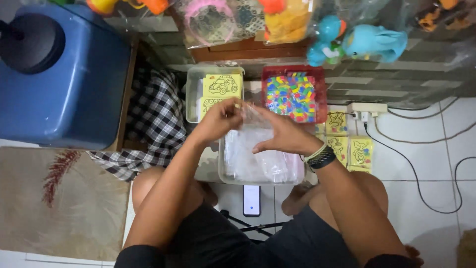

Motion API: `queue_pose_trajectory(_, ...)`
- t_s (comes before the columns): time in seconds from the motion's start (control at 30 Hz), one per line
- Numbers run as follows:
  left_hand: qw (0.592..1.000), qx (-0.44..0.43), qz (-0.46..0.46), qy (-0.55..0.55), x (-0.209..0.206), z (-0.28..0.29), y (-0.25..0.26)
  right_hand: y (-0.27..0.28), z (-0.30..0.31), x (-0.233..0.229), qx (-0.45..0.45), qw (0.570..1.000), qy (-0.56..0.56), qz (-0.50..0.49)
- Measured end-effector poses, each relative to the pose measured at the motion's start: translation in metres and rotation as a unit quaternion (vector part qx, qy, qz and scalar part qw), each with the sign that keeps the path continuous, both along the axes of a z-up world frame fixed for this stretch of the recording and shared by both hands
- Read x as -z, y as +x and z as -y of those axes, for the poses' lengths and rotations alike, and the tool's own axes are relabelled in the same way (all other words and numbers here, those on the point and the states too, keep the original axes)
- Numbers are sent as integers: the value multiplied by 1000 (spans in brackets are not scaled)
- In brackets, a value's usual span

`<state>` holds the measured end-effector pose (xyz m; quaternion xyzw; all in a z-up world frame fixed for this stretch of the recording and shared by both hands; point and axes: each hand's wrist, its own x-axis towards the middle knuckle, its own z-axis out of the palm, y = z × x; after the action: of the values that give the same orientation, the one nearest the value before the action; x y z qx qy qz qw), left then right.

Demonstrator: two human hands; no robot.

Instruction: The person places printed cards and small colorful blocks into plastic bags while seated on the floor.

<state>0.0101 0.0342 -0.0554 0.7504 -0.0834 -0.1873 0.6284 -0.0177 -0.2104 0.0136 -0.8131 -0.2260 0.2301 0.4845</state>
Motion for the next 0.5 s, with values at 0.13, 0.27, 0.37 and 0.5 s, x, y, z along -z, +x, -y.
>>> queue_pose_trajectory(0.13, 978, -123, -51, -160, -31, 11, 10, 8, -10, 3, -3, 996, 73, 55)
queue_pose_trajectory(0.27, 955, -150, -102, -233, -50, 8, 12, 11, -22, -5, 102, 971, 135, 171)
queue_pose_trajectory(0.37, 950, -159, -100, -251, -57, 8, 10, 21, -21, 10, 192, 954, 162, 164)
queue_pose_trajectory(0.5, 942, -110, -20, -315, -65, 5, 4, 34, -17, 33, 246, 936, 235, 86)
